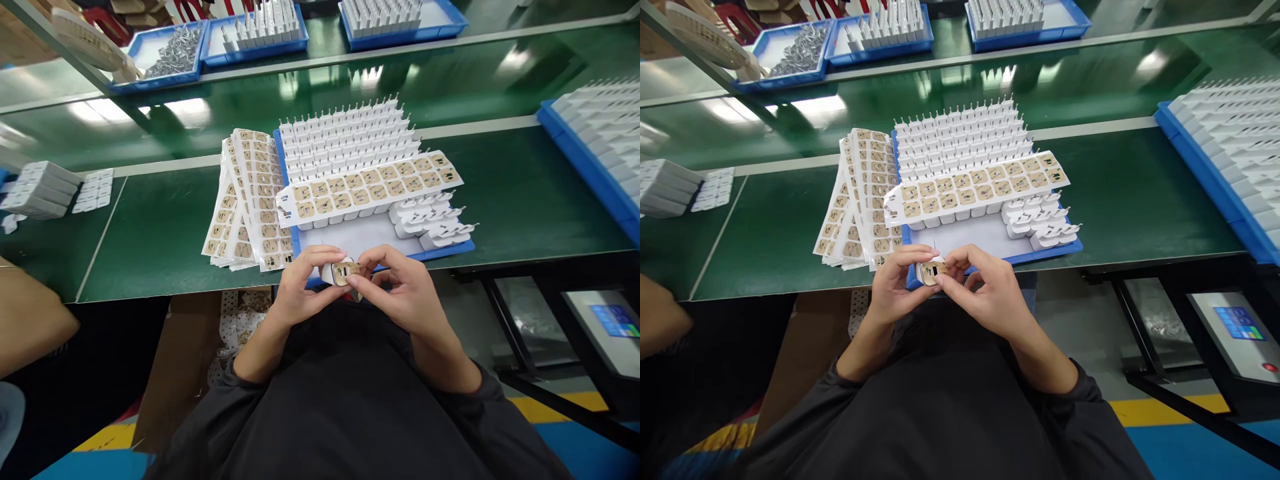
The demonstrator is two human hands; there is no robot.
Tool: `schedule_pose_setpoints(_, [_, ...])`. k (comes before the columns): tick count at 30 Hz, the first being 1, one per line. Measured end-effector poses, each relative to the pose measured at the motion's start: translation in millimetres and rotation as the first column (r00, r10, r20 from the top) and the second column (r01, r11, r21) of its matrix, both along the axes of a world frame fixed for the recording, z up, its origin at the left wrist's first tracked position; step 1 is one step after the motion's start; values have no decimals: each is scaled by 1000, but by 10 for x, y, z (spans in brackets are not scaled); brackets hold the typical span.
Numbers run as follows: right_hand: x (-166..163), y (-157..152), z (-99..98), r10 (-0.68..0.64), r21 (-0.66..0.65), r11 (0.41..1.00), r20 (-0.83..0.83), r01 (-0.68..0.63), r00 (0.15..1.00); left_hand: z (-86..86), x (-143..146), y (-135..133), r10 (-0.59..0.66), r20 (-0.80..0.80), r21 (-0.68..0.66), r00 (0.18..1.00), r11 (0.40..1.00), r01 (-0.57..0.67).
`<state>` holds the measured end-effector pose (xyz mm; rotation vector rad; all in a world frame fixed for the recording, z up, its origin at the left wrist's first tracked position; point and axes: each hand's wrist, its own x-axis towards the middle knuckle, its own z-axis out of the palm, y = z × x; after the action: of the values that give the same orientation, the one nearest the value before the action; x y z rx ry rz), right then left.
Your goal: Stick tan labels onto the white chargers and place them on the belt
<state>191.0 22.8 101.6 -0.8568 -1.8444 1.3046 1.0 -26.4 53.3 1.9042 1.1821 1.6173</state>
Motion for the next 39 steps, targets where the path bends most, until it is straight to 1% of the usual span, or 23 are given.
schedule_pose_setpoints(7, [-46,0,0,-49,-30,998,25,50,998,-20,29,-1,14,4,15,1000,1000,-14])
schedule_pose_setpoints(13, [-107,-27,18,-134,60,990,94,129,987,-38,53,8,35,-13,49,999,998,-34])
schedule_pose_setpoints(16, [-128,-30,23,-152,103,985,120,140,981,-54,60,5,61,-34,88,998,994,-58])
schedule_pose_setpoints(18, [-130,-28,19,-144,103,986,131,131,981,-74,70,2,67,-15,104,998,992,-65])
schedule_pose_setpoints(21, [-115,-21,-17,-82,35,996,118,78,990,-103,92,1,90,41,109,995,990,-94])
schedule_pose_setpoints(23, [-102,-16,-61,-39,-47,998,82,43,996,-115,108,5,126,60,116,990,984,-132])
schedule_pose_setpoints(25, [-94,-13,-111,7,-142,990,28,-3,1000,-121,122,10,134,72,122,988,982,-142])
schedule_pose_setpoints(27, [-93,-9,-153,66,-237,969,-45,-74,997,-124,137,14,104,90,126,990,985,-115])
schedule_pose_setpoints(29, [-95,0,-180,107,-324,935,-131,-145,986,-126,151,17,80,124,132,989,987,-96])
schedule_pose_setpoints(32, [-87,31,-201,131,-425,874,-265,-237,955,-130,165,19,86,181,141,980,984,-112])
schedule_pose_setpoints(34, [-74,57,-215,150,-466,833,-330,-298,932,-137,168,22,91,199,141,976,983,-121])
schedule_pose_setpoints(36, [-70,66,-234,165,-483,811,-350,-329,922,-154,171,27,103,202,142,974,981,-133])
schedule_pose_setpoints(37, [-76,61,-244,161,-481,817,-339,-318,927,-168,174,30,114,197,142,974,979,-143])
schedule_pose_setpoints(39, [-110,30,-265,119,-439,866,-280,-237,953,-203,189,35,133,182,152,974,975,-162])
